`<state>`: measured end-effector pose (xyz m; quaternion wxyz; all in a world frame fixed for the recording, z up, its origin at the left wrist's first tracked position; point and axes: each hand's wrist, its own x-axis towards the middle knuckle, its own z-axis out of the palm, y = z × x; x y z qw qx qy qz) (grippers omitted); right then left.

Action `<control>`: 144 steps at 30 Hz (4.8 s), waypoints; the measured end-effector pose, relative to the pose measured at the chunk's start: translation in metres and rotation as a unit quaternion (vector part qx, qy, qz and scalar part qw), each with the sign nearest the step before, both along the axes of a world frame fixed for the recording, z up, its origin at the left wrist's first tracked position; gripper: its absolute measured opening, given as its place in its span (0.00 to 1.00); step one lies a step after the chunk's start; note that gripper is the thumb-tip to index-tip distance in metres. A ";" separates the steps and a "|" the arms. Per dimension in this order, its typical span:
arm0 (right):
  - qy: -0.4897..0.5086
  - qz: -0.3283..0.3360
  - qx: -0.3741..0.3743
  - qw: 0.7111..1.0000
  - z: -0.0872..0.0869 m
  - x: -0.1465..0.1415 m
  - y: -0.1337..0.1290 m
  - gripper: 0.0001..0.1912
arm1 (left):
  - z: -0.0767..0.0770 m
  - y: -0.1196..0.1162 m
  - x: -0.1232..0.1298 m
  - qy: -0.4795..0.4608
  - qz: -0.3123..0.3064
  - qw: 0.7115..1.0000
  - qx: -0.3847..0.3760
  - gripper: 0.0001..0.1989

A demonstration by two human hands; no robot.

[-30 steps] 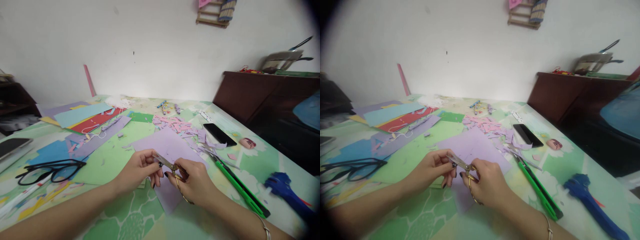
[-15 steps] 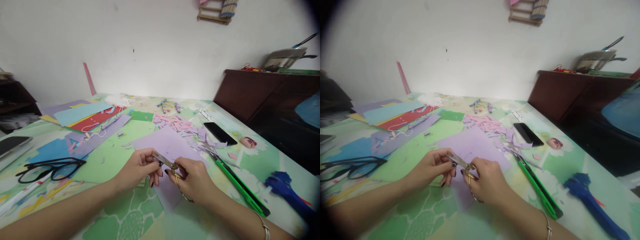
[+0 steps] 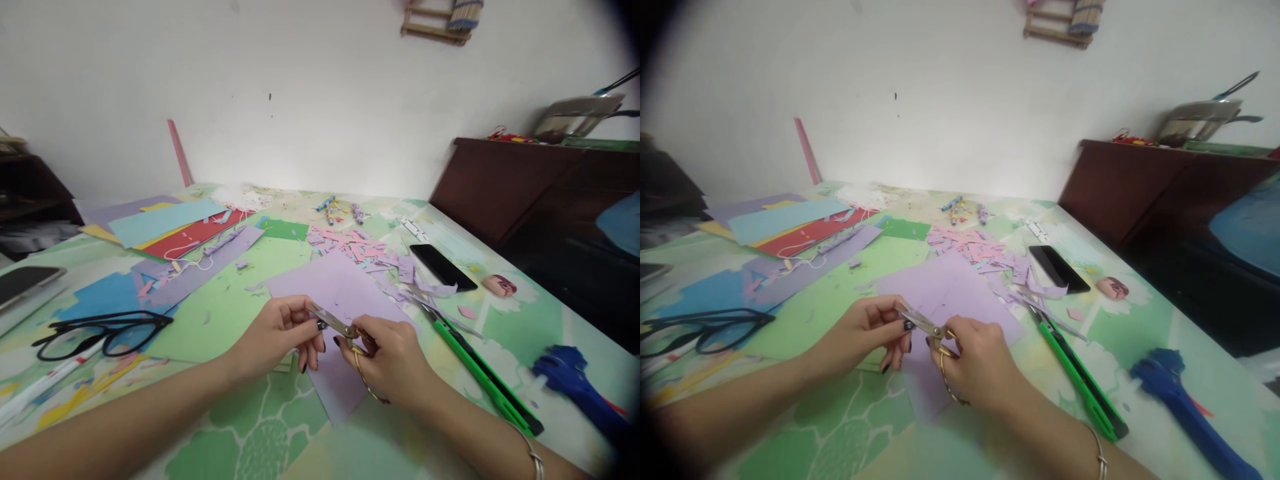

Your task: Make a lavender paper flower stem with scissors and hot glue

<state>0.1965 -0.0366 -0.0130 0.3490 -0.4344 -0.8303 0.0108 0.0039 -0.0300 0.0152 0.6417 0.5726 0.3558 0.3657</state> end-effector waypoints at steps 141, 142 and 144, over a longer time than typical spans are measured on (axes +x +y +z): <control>-0.026 -0.010 0.076 0.997 -0.004 0.003 0.001 0.09 | -0.005 -0.004 -0.002 -0.032 0.103 0.993 -0.053 0.06; -0.027 -0.010 0.074 0.997 -0.004 0.003 0.001 0.09 | -0.005 -0.004 -0.002 -0.032 0.103 0.993 -0.053 0.07; -0.027 -0.010 0.072 0.997 -0.005 0.004 0.001 0.09 | -0.005 -0.003 -0.002 -0.032 0.101 0.993 -0.054 0.07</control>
